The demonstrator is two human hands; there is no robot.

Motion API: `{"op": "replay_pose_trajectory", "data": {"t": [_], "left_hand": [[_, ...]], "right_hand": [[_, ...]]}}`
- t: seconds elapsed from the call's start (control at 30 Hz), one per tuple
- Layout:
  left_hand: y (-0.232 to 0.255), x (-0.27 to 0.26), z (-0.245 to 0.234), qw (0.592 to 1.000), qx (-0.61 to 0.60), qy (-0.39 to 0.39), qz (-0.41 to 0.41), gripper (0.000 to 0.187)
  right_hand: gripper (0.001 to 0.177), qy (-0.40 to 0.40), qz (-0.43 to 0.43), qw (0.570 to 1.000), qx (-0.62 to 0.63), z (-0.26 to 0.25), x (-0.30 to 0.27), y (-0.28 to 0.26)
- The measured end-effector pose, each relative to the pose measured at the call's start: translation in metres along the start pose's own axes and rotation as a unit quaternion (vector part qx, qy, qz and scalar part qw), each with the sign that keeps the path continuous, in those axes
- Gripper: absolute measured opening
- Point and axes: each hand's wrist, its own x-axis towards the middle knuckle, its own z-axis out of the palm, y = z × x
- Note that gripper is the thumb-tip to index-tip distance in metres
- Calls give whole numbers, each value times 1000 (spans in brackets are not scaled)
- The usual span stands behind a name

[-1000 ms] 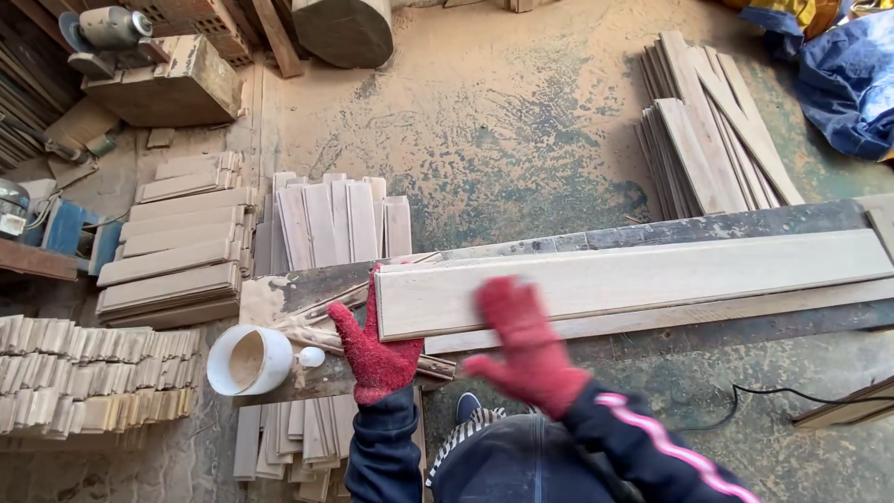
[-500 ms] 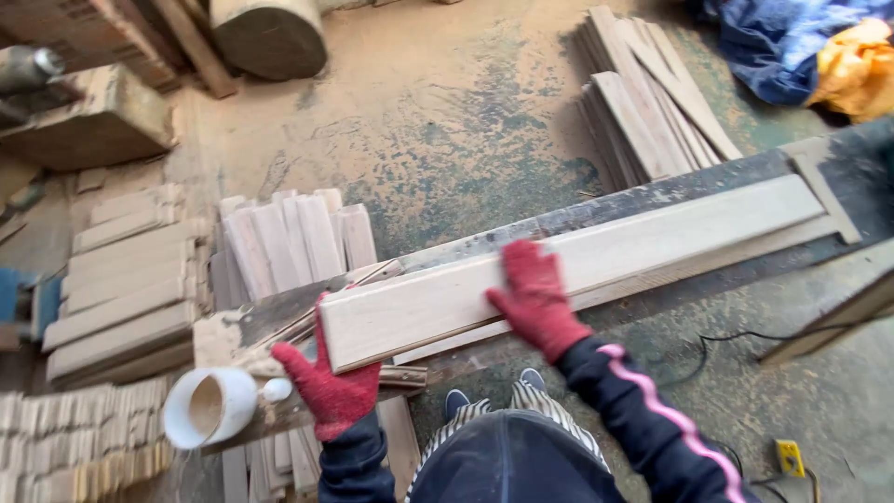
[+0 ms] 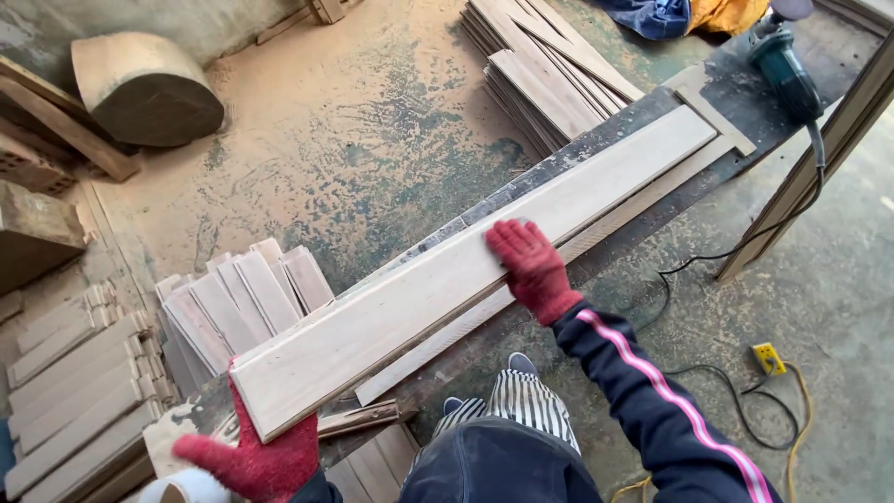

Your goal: The person is manually sanding a long wooden plank using a sanding block or sandpaper in a workshop setting.

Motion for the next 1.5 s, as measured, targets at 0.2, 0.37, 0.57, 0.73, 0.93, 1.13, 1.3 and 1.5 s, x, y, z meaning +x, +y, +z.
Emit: {"op": "replay_pose_trajectory", "data": {"t": [0.2, 0.37, 0.57, 0.73, 0.93, 1.13, 1.3, 1.5], "left_hand": [[-55, 34, -20, 996, 27, -82, -10, 113], [-183, 68, -10, 976, 199, 40, 77, 139], [-191, 75, -26, 617, 687, 357, 143, 44], [-185, 64, -47, 787, 430, 403, 182, 51], [-197, 65, -15, 787, 363, 465, 180, 64], [-178, 68, -40, 779, 357, 495, 144, 62], [-188, 68, -16, 767, 386, 498, 120, 47], [-186, 75, -5, 774, 350, 514, 119, 54]], "right_hand": [[60, 169, 6, 985, -21, -10, 22, 30], [64, 93, 42, 994, 33, -8, 17, 8], [94, -23, -57, 954, 294, -46, 22, 20], [75, -18, -1, 997, 74, 30, -20, 221], [34, -102, 157, 982, 6, -15, 8, 304], [81, -117, -50, 953, 273, -45, 31, 139], [67, -61, 74, 991, 89, 3, 0, 296], [76, -82, 83, 991, 61, 19, 4, 250]]}}
